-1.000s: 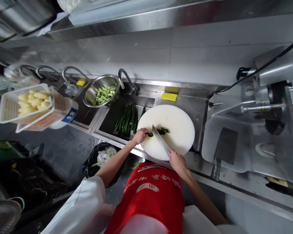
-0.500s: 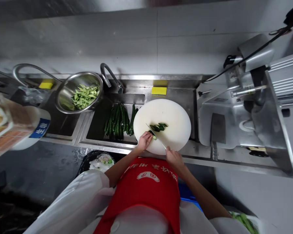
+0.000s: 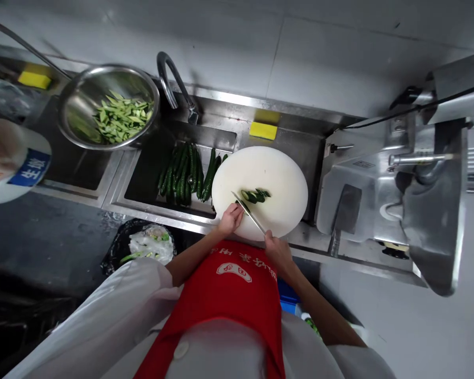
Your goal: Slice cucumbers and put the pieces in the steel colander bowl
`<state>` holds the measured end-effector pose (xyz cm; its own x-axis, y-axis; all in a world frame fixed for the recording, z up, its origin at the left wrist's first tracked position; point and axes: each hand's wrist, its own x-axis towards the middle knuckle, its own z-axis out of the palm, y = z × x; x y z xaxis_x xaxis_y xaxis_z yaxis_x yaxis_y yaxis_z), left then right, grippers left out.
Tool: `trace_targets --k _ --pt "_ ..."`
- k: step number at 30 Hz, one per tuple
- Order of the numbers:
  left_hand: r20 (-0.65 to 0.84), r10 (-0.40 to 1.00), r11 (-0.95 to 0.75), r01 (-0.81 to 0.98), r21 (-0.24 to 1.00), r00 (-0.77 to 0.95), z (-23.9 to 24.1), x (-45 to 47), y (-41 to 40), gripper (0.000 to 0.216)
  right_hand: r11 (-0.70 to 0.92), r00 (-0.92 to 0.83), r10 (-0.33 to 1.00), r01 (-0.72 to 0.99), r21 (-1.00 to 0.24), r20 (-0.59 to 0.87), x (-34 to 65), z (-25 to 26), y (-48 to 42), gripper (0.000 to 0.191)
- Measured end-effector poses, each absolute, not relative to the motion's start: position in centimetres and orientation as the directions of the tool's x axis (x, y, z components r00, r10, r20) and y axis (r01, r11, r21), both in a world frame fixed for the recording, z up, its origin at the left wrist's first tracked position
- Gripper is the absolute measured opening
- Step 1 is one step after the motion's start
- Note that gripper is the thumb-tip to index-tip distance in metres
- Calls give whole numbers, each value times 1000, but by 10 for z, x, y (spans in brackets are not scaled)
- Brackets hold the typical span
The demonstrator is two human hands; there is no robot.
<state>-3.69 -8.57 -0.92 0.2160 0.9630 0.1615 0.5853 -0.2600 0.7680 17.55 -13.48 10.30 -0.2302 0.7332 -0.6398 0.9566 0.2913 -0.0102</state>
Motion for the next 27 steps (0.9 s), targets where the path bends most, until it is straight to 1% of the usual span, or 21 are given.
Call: trace_targets --k 2,6,9,11,14,18,23,27 --pt "167 966 -252 593 765 195 -10 -35 -88 28 298 -226 716 955 -4 -660 175 101 -128 28" --pt "167 971 -236 579 780 172 -14 -33 -90 27 331 -264 732 944 -11 -628 176 102 -122 31" --pt "173 975 -224 555 801 143 -17 -32 -92 27 331 -249 727 943 10 -640 177 104 -120 32" --pt "159 980 -200 559 805 122 -18 -31 -94 27 339 -261 723 941 0 -640 177 105 -119 31" --pt "143 983 -183 561 807 114 -21 -30 -95 27 342 -277 722 939 -20 -635 178 106 -118 33" --pt "181 979 -203 525 826 94 -25 -30 -96 27 351 -282 715 936 -21 -640 177 106 -117 34" --pt "129 986 -163 540 826 102 -28 -30 -97 27 354 -281 720 935 -13 -634 178 108 -116 32" --pt "171 980 -201 549 812 105 -30 -31 -97 28 368 -299 718 930 -22 -629 178 109 -113 32"
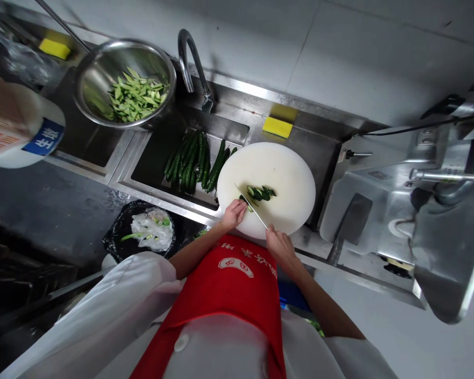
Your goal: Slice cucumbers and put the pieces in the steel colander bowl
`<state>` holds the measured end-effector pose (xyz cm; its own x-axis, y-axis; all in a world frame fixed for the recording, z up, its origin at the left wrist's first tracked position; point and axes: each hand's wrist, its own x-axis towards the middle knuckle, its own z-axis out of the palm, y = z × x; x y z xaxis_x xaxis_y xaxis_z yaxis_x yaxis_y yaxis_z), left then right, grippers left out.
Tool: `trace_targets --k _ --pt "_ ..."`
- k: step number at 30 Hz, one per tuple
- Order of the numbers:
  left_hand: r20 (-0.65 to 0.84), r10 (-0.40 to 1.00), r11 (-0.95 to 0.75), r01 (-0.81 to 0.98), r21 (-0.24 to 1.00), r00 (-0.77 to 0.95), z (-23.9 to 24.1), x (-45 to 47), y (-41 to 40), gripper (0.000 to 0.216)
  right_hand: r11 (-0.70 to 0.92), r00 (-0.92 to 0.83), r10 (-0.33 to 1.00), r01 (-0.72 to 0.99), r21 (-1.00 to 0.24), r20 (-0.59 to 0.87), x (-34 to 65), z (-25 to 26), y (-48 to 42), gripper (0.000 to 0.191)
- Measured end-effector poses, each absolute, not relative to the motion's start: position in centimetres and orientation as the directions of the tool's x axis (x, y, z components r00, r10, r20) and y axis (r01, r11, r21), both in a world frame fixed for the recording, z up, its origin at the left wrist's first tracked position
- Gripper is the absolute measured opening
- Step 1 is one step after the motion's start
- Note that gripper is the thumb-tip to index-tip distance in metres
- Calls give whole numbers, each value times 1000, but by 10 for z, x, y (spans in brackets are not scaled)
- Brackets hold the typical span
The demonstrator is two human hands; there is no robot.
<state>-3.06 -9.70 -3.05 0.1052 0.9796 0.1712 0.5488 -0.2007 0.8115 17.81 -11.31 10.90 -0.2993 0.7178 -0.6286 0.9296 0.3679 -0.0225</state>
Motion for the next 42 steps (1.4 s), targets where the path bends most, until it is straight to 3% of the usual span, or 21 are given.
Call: trace_targets --k 19,28,42 --pt "115 980 -185 512 839 165 -25 -39 -97 26 358 -307 680 932 -64 -666 187 114 -103 32" --pt "355 919 -387 571 724 173 -32 -46 -95 23 328 -302 669 940 -95 -680 185 93 -103 33" --pt "349 906 -420 594 686 237 -35 -50 -92 26 366 -288 674 930 -31 -681 196 122 -108 32"
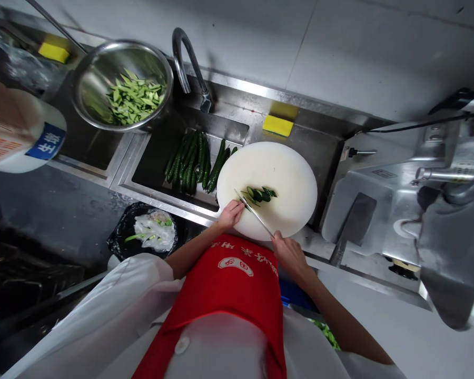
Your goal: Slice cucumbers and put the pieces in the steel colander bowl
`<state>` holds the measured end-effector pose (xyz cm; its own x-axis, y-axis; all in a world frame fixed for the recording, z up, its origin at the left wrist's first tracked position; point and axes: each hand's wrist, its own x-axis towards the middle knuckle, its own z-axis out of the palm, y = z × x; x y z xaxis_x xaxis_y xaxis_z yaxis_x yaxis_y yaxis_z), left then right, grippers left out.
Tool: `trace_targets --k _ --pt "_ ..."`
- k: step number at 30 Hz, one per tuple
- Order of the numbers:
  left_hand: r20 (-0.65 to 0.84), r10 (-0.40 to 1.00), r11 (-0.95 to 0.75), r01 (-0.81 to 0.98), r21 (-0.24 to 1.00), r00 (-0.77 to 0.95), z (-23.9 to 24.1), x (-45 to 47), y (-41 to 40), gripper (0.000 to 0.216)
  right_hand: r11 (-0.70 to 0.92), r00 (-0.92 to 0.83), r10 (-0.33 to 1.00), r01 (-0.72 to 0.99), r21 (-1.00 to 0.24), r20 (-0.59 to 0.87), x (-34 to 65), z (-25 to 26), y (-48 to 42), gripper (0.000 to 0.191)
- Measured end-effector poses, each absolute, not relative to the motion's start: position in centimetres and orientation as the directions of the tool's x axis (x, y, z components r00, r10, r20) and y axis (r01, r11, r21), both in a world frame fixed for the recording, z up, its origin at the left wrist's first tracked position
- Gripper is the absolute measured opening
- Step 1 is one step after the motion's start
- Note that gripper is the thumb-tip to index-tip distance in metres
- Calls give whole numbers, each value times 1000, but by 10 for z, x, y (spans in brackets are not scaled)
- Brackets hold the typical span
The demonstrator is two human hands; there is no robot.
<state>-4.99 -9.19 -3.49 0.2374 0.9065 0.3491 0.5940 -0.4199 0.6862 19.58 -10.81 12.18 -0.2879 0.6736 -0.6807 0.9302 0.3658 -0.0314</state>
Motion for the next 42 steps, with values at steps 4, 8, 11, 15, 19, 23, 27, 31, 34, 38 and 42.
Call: trace_targets --k 4,8,11,15,19,23,27,31,34,38,42 --pt "326 919 -393 595 701 222 -37 -50 -92 25 388 -285 667 922 -6 -688 197 126 -107 30" --pt "330 920 -389 589 709 209 -40 -50 -93 24 387 -285 680 922 0 -676 199 130 -103 31" --pt "338 924 -376 584 719 179 -41 -50 -94 24 383 -281 679 924 1 -678 202 132 -101 31" --pt "303 948 -294 619 728 95 -33 -49 -94 24 335 -251 715 942 5 -652 210 136 -102 29" --pt "164 969 -248 727 640 186 -19 -42 -88 26 235 -179 778 972 15 -603 228 135 -107 31" --pt "-9 979 -168 832 528 203 -1 -35 -76 31 167 -127 809 986 18 -575 242 130 -116 31" --pt "-92 961 -181 846 501 260 13 -39 -66 29 99 -86 815 995 -9 -573 246 127 -126 33" --pt "-83 929 -249 778 577 359 13 -51 -66 22 62 -66 814 998 -27 -577 244 129 -134 33" --pt "10 956 -214 674 708 293 7 -61 -73 22 77 -89 812 996 -46 -577 241 128 -141 34" --pt "100 994 -48 604 796 -53 4 -70 -83 21 131 -173 776 985 -114 -607 232 122 -152 33" --pt "32 978 97 587 803 -205 4 -66 -88 18 181 -208 724 977 -109 -657 213 112 -158 31"
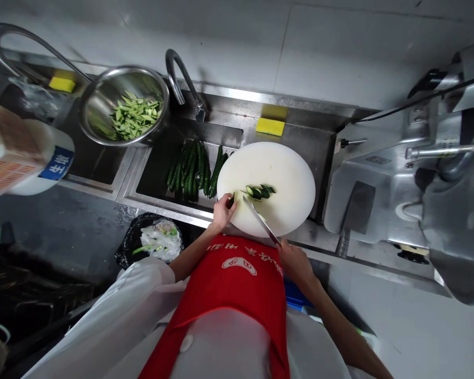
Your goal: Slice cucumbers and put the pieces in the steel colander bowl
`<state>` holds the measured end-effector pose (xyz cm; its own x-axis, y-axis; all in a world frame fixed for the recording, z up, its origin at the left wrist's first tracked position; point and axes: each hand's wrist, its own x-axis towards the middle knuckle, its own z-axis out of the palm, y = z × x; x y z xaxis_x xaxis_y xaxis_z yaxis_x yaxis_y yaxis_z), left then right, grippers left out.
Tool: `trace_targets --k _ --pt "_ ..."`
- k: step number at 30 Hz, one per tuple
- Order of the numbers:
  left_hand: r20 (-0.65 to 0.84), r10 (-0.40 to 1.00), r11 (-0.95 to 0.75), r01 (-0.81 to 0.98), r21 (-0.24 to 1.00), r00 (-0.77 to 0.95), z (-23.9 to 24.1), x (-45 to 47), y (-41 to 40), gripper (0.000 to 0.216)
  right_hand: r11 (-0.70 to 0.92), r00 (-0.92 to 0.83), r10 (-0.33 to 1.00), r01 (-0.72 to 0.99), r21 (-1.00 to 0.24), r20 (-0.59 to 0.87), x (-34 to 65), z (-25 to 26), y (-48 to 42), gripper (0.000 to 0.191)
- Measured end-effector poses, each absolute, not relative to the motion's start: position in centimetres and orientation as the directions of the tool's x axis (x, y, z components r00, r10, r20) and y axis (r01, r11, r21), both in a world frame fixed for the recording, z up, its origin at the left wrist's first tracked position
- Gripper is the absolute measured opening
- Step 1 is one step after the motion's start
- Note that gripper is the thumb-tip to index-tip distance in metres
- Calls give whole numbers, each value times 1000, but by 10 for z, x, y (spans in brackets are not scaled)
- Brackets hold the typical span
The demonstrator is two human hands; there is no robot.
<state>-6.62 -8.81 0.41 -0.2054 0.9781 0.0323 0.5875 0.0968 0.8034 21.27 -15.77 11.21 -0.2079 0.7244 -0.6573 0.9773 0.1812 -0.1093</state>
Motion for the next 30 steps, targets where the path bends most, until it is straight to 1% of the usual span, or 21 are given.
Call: trace_targets --k 2,4,7,9,12,17,19,24,30 --pt "-3 979 124 577 807 -206 3 -60 -90 19 188 -209 714 977 -105 -668 203 108 -158 32" --pt "-4 987 93 556 826 -160 2 -54 -92 19 197 -217 714 975 -106 -666 195 104 -156 33" --pt "38 998 -8 498 867 -49 0 -50 -94 20 217 -222 724 972 -91 -653 187 101 -152 33" --pt "105 994 -104 483 869 24 -1 -53 -94 22 223 -215 736 972 -69 -642 185 100 -149 33" --pt "220 971 -238 505 829 98 -3 -62 -90 22 237 -219 737 970 -60 -640 184 100 -147 34" --pt "329 933 -355 538 765 147 -17 -78 -84 20 266 -252 733 961 -75 -632 183 104 -148 33" --pt "355 915 -400 539 741 191 -24 -82 -86 21 270 -254 729 960 -75 -635 182 103 -148 34" --pt "359 892 -452 538 711 275 -37 -83 -89 22 243 -219 704 968 -60 -676 183 96 -149 34" --pt "436 859 -510 538 671 270 -37 -80 -88 21 219 -206 688 973 -72 -696 181 89 -153 35"
